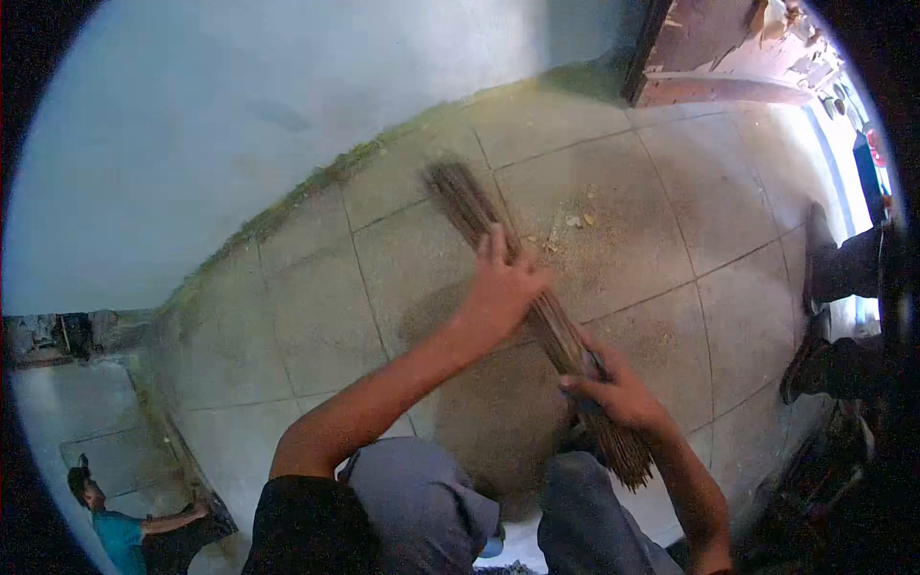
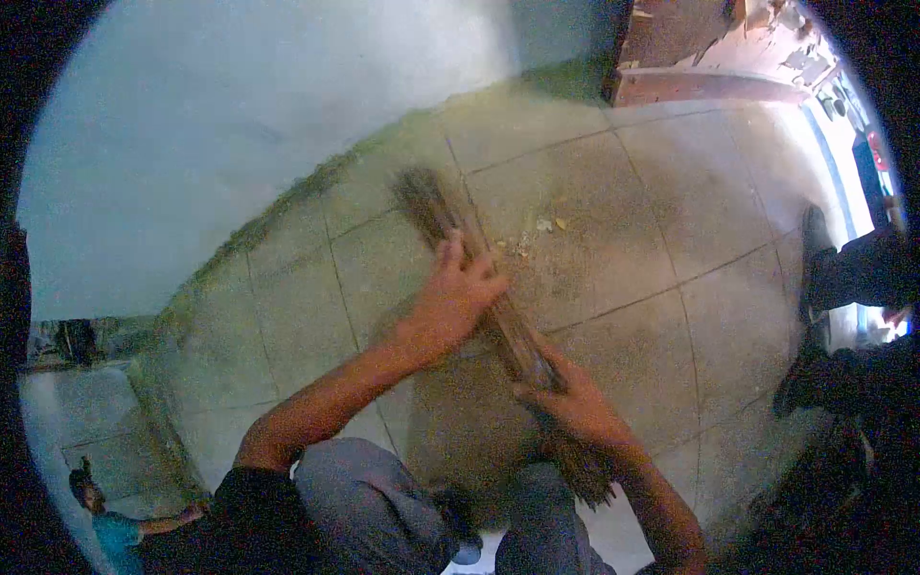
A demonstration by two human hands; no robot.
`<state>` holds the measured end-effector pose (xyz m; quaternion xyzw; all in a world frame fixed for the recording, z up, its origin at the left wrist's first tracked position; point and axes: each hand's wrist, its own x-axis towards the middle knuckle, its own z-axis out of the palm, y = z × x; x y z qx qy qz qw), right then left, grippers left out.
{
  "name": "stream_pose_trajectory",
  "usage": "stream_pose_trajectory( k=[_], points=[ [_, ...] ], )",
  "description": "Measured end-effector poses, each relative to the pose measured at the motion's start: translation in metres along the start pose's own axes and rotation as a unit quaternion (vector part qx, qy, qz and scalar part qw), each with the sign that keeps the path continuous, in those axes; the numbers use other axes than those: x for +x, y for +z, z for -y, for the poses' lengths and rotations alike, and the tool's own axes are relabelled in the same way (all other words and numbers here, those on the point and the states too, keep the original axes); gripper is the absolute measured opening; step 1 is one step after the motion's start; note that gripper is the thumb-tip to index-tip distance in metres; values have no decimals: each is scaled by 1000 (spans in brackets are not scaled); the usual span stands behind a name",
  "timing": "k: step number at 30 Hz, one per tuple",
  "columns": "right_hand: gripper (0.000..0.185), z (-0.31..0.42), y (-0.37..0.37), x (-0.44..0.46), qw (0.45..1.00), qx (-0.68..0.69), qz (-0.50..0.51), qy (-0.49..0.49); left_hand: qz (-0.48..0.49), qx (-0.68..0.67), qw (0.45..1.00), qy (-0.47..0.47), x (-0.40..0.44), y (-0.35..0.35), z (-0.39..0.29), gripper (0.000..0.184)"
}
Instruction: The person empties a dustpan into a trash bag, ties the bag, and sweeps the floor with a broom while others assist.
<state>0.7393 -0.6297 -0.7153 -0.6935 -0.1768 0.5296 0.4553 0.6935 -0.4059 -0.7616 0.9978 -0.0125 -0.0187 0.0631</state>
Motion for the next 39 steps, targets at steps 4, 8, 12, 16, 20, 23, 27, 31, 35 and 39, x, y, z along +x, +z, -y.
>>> stream_pose_trajectory(
  k=[4, 8, 12, 16, 20, 23, 27, 31, 35, 39],
  points=[
    [77, 18, 19, 74, 1000, 6, 28, -11, 25, 58, 996, -67, -3, -3, 58, 45],
    [74, 16, 18, 115, 995, 19, -20, -92, 5, 30, 999, -25, 35, 13, 98, 60],
    [72, 11, -23, 97, 994, 22, -77, -73, -35, 9, 998, 46, 90, 22, 67, 61],
    [69, 16, -53, 63, 980, 93, -177, 1, -74, -5, 989, 129, 158, 39, 30, 55],
    [70, 19, -65, 40, 947, 183, -264, 24, -30, 31, 981, 191, 204, 31, -13, 39],
    [66, 12, -68, 40, 941, 179, -287, 24, -65, 20, 980, 187, 208, 35, -19, 34],
    [56, -11, -72, 69, 960, 114, -254, 5, -252, -101, 957, 106, 185, 40, -10, 26],
    [58, 18, -25, 57, 959, 110, -262, 4, 27, -205, 975, 78, 94, -16, 6, 60],
    [63, -10, -34, 64, 965, 90, -244, -16, -44, -409, 908, -79, -37, -39, 9, 63],
    [70, -11, -42, 65, 969, 60, -236, 32, 92, -411, 872, -251, -156, -48, 19, 50]
  ],
)
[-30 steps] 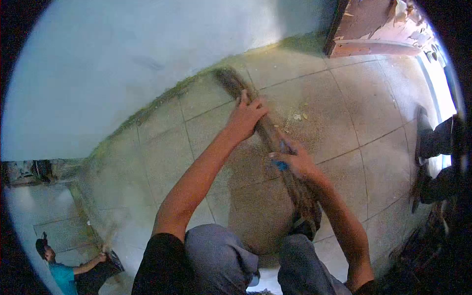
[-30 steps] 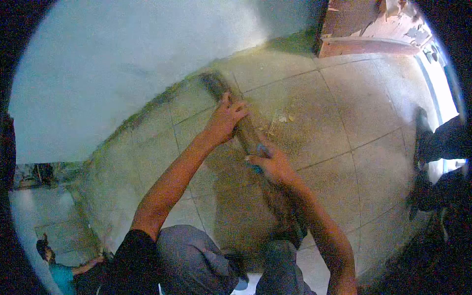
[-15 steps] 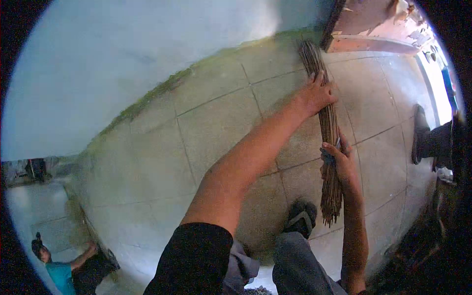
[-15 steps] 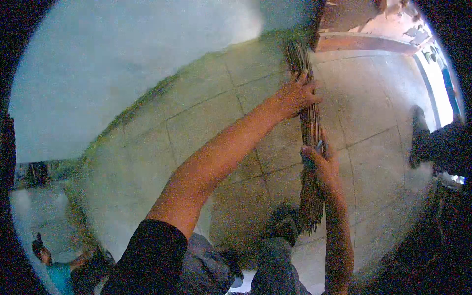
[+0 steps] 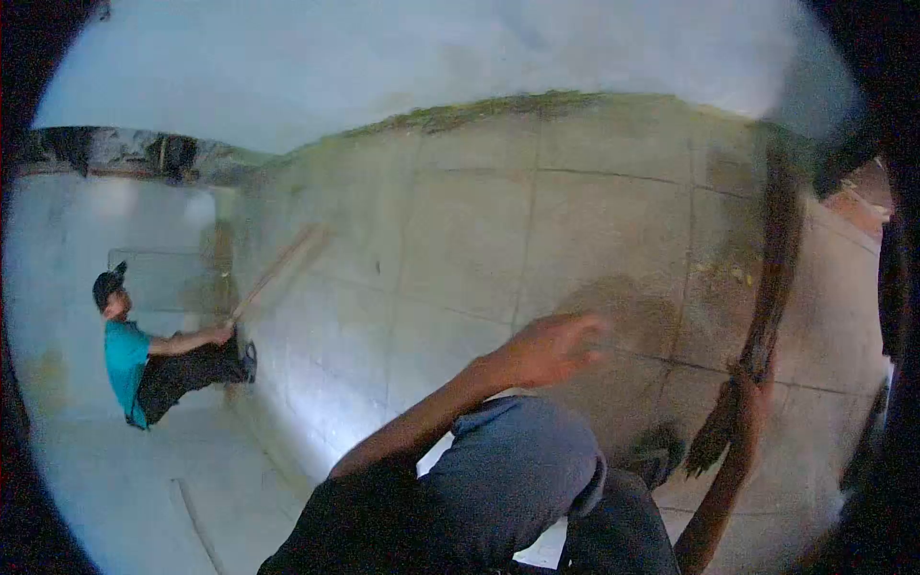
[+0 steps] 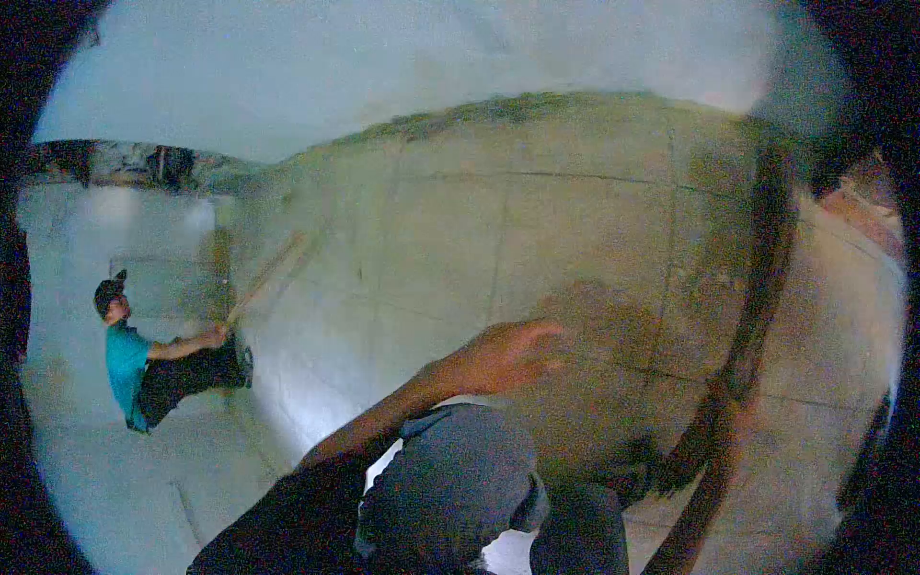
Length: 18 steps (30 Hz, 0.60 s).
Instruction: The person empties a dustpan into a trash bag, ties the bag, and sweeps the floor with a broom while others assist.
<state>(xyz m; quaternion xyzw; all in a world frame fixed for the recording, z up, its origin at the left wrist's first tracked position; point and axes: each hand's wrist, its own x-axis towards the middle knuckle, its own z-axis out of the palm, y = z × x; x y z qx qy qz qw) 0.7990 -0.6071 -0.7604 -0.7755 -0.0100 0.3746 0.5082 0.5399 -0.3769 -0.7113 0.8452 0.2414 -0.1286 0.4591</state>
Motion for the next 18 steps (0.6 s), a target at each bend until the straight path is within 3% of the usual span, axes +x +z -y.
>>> stream_pose_trajectory(
  k=[1, 4, 7, 8, 10, 11, 12, 13, 14, 16, 17, 18],
  points=[
    [72, -4, 1, -2, 999, 0, 25, -25, -22, -74, 994, -76, -30, -9, -2, 47],
    [81, -14, 0, 6, 991, -80, 28, -99, -104, -213, 958, -159, -78, -20, -17, 29],
    [90, -8, -15, 5, 964, -180, -7, -195, -198, -236, 946, -106, -88, -31, -70, 22],
    [92, -8, -25, 15, 967, -221, 25, -123, -181, -219, 958, -43, -83, -41, -87, 22],
    [90, 42, -46, -2, 944, -218, -8, -246, -140, -207, 967, 55, -67, -74, -140, 22],
    [90, 74, -63, -14, 941, -225, -46, -249, -64, -167, 984, 24, -62, -92, -176, 26],
    [91, 109, -79, -28, 947, -278, -9, -161, 3, -121, 993, -11, -56, -105, -207, 30],
    [93, 142, -91, -49, 944, -320, 38, -65, 12, -121, 993, 8, -49, -108, -221, 30],
    [93, 129, -111, -79, 944, -321, 25, -72, 11, -152, 988, 16, -56, -59, -204, 28],
    [97, 206, -123, -109, 931, -363, 31, 18, 35, -145, 989, 6, -38, -75, -187, 26],
    [97, 204, -132, -137, 931, -363, 2, -30, 50, -104, 993, -5, -54, -57, -168, 27],
    [97, 186, -141, -173, 930, -359, -26, -76, 39, -168, 984, -48, -81, -40, -160, 28]
  ],
)
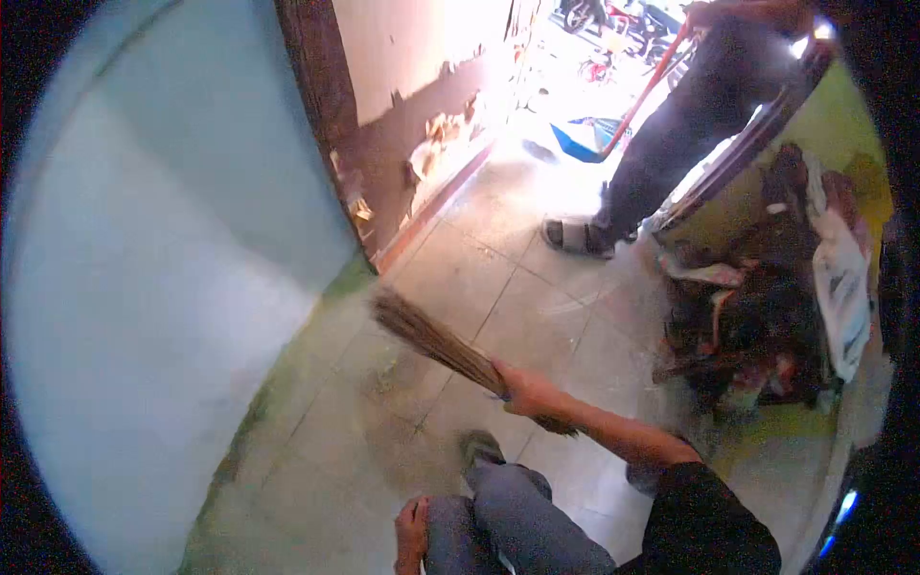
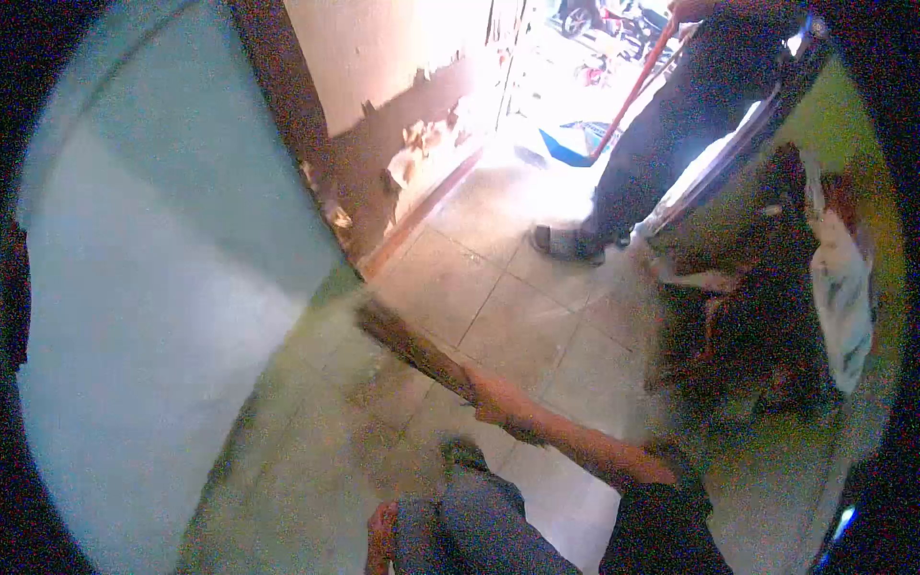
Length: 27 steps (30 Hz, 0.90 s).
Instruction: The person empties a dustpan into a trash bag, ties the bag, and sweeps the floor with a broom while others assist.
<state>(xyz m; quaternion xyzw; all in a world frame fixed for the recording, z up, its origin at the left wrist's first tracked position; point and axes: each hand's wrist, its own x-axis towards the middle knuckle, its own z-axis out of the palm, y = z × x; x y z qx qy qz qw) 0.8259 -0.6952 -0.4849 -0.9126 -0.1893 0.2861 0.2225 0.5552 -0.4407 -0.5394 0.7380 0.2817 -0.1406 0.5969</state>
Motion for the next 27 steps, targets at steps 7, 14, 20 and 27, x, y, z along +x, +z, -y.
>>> stream_pose_trajectory(
  k=[7, 14, 20, 27],
  points=[
    [66, -3, -23, -267, 954, 253, 98, 123, 93, 223, 966, -98, -192, -44, 63, 42],
    [59, 86, -67, -340, 966, 75, 240, 61, 59, 294, 936, -185, -314, -135, -75, 39],
    [54, 120, -100, -353, 944, 5, 324, -65, -226, 170, 945, -162, -366, -151, -172, 32],
    [48, 82, -142, -350, 933, -48, 339, -110, -352, 136, 922, -85, -426, -12, -141, 31]
  ],
)
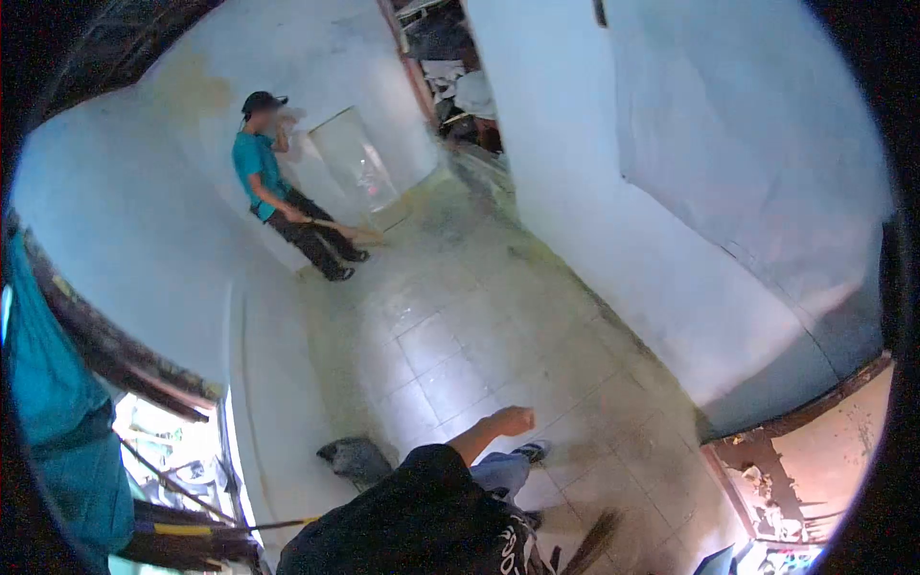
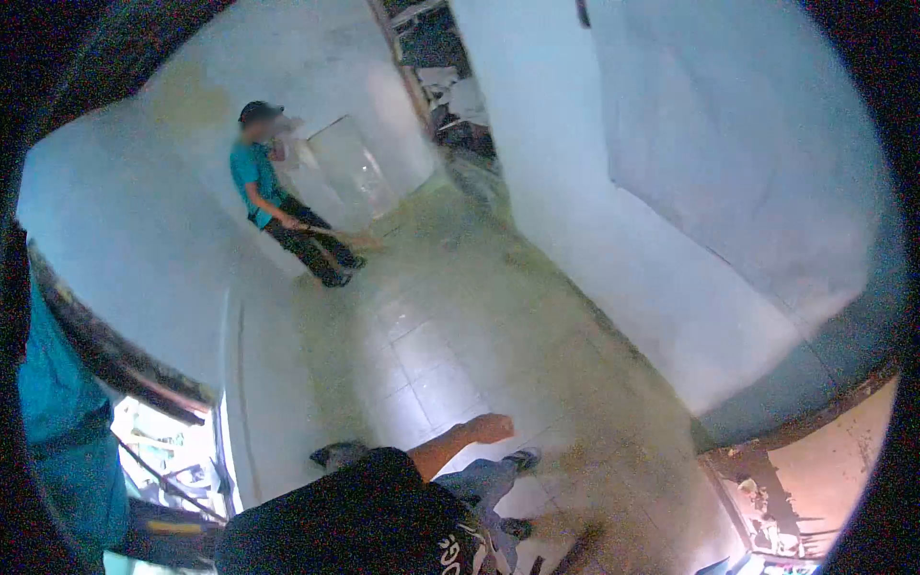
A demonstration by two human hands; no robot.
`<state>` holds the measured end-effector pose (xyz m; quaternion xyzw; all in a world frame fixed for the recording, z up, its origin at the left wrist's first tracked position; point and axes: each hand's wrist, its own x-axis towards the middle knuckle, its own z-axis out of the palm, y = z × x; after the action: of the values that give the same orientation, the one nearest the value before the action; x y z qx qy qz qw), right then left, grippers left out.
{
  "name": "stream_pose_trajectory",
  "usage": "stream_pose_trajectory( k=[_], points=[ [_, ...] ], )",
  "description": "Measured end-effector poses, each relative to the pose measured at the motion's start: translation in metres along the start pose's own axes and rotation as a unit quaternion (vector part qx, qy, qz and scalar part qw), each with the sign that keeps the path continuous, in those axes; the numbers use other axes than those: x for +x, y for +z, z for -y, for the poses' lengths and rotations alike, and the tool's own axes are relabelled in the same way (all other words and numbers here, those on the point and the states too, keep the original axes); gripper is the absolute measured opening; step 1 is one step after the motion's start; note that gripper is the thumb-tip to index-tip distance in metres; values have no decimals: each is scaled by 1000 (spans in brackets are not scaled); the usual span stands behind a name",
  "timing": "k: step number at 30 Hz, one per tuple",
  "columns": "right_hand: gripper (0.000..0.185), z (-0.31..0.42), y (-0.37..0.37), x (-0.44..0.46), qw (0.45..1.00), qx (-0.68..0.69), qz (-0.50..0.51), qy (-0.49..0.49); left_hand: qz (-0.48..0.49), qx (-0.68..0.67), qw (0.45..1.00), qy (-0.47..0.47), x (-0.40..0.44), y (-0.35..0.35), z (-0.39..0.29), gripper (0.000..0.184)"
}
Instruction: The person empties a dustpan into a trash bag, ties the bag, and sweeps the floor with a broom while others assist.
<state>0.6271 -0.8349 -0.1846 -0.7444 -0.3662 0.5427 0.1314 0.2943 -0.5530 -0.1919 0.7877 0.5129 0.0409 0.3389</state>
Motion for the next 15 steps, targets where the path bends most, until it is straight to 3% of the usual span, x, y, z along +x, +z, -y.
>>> stream_pose_trajectory(
  k=[2, 3, 4, 5, 6, 7, 9, 12, 15],
  points=[
    [46, -16, -4, -13, 1000, -12, 4, 0, 28, 11, 998, -51, -84, 3, -15, 32],
    [46, -23, -4, -18, 1000, -16, 5, 0, 59, 40, 997, -16, -115, 38, 23, 32],
    [45, -30, -5, -22, 1000, -22, 7, 2, 106, 121, 986, -46, -155, 43, 23, 32],
    [44, -37, -3, -26, 1000, -29, 9, -1, 122, 66, 989, -52, -188, 91, 79, 33],
    [43, -41, -5, -32, 1000, -30, 10, 1, 165, 20, 962, -216, -232, 93, 78, 33],
    [43, -47, -5, -37, 999, -34, 12, 2, 187, -1, 940, -286, -272, 95, 74, 31],
    [42, -58, -3, -46, 999, -36, 14, 3, 203, -16, 919, -338, -331, 96, 68, 29],
    [40, -78, 1, -56, 999, -35, 12, 11, 201, -29, 911, -358, -366, 103, 67, 25],
    [39, -99, 4, -67, 999, -30, 6, 23, 186, -30, 932, -309, -352, 93, 59, 22]
  ],
)
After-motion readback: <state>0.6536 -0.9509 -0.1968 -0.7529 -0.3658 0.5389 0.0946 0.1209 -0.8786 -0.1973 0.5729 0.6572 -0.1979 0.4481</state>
